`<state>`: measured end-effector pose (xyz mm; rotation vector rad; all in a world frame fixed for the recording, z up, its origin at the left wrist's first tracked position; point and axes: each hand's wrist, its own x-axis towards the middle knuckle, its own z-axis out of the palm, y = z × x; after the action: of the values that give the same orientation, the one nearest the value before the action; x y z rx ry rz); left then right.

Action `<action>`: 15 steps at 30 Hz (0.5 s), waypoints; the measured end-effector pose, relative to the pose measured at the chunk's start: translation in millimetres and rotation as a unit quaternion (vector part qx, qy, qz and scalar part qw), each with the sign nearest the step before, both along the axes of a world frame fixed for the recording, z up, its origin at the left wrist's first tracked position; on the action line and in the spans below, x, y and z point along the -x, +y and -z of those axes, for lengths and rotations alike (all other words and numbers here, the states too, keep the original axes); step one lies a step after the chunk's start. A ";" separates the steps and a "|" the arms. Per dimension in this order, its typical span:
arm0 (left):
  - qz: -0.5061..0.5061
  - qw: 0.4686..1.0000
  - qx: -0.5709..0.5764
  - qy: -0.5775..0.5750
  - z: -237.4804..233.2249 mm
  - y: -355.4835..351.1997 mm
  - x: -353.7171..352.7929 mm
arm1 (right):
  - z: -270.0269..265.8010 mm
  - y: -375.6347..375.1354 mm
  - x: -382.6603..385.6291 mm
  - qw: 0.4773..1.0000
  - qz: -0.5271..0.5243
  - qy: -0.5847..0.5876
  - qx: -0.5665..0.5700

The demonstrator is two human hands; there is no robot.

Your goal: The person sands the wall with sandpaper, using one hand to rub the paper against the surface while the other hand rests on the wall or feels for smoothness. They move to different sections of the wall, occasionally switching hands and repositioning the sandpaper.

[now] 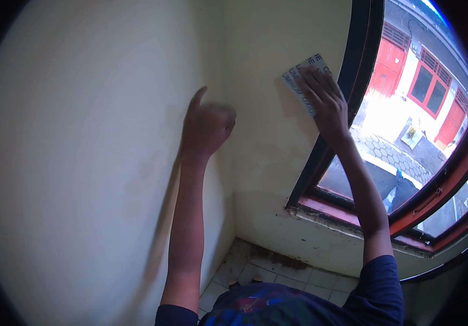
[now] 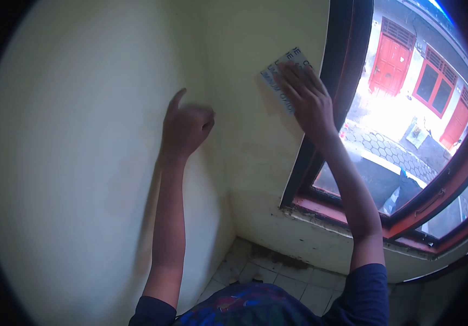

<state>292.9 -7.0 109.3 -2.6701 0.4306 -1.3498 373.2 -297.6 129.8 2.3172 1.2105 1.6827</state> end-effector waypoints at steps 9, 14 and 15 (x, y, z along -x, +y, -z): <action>-0.003 1.000 -0.011 -0.003 -1.3 -0.4 2.2 | 143.9 -21.0 -16.7 0.969 -0.110 0.139 0.172; -0.023 0.999 -0.021 0.022 2.9 -2.8 -0.4 | 2.0 -33.2 13.2 0.998 0.002 -0.037 -0.058; -0.009 1.000 -0.004 0.021 7.8 -4.5 0.7 | 9.4 -30.0 12.3 0.998 0.001 -0.034 -0.056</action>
<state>292.3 -11.5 101.6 -2.6930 0.4146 -1.2863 360.9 -327.6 120.4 2.3008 1.1282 1.8581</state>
